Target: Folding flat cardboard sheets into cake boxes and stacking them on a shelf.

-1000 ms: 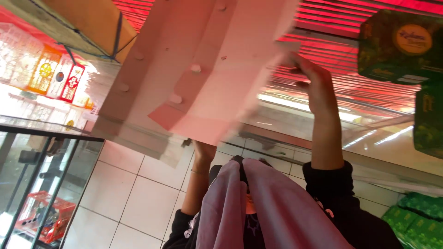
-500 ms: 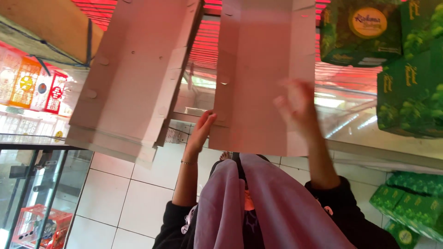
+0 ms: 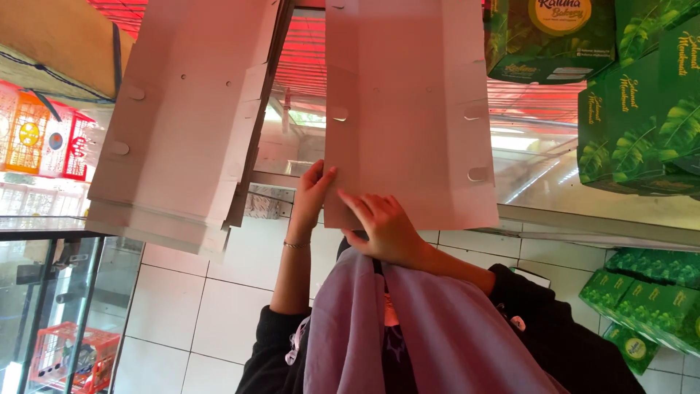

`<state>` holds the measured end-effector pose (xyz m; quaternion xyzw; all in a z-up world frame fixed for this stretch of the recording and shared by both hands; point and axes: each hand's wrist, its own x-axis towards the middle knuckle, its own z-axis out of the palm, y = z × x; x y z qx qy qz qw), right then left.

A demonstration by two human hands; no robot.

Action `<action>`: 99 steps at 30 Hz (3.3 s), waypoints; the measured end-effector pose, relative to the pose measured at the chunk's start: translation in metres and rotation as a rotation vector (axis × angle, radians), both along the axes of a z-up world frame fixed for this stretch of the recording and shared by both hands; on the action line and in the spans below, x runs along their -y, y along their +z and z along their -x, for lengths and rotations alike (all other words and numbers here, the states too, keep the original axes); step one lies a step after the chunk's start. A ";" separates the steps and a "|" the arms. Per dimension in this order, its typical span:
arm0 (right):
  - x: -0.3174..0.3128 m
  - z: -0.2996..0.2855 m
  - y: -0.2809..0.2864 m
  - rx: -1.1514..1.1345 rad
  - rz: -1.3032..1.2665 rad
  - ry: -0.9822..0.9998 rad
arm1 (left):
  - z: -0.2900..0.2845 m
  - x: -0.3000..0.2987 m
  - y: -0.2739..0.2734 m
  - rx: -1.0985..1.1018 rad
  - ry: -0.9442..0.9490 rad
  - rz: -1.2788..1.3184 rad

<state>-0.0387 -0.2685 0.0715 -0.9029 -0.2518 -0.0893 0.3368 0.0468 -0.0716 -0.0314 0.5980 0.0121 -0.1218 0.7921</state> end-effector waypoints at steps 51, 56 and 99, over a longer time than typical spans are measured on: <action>0.038 -0.038 0.003 -0.375 -0.613 -0.183 | 0.027 0.072 0.058 0.076 0.177 0.083; 0.033 -0.040 0.001 -0.553 -0.635 -0.257 | 0.030 0.070 0.044 0.112 0.147 -0.002; 0.070 -0.102 0.019 -0.396 -0.422 -0.112 | -0.012 -0.033 0.098 0.474 0.469 -0.969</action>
